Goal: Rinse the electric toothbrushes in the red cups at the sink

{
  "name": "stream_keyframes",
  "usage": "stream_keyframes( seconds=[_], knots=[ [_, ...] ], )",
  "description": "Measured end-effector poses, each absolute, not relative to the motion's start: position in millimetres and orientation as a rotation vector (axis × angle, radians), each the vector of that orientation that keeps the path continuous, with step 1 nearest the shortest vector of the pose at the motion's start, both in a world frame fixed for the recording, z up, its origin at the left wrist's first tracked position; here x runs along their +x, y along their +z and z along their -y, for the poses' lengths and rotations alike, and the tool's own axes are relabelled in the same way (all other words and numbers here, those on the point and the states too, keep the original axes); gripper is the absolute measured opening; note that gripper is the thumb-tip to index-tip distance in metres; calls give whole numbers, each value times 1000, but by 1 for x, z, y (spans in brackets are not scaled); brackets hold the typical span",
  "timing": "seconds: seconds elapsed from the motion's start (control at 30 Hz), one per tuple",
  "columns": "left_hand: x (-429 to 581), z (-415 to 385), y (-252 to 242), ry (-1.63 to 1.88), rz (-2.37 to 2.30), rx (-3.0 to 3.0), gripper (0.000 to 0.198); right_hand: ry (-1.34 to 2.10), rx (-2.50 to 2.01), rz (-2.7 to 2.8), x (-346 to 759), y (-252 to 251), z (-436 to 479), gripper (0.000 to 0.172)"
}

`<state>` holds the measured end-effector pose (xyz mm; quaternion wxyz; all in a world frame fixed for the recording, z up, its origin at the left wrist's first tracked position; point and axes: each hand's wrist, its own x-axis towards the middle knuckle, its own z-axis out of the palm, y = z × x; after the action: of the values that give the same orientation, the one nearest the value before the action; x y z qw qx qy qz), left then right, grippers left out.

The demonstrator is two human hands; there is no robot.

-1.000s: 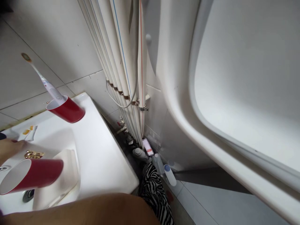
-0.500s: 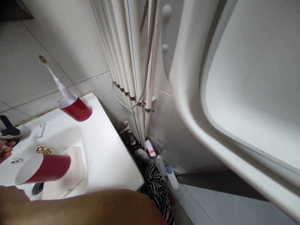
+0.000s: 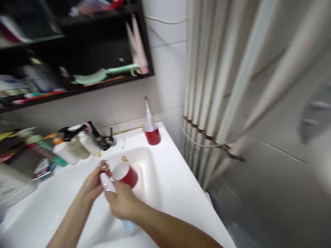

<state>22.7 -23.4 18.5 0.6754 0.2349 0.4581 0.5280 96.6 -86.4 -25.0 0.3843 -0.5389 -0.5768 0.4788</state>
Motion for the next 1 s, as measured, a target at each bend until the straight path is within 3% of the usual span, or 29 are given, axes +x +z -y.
stream_keyframes(
  seconds=[0.27, 0.83, 1.0],
  knots=[
    [-8, -11, -9, 1242, -803, 450, 10, 1381, -1316, 1344, 82, -24, 85, 17],
    [0, -4, -10, 1185, -803, 559, 18, 1581, -1157, 1059, 75, -22, 89, 27],
    [3, 1, -8, 1133, -801, 657, 21, 1440, -1218, 1119, 73, -26, 88, 24]
  ],
)
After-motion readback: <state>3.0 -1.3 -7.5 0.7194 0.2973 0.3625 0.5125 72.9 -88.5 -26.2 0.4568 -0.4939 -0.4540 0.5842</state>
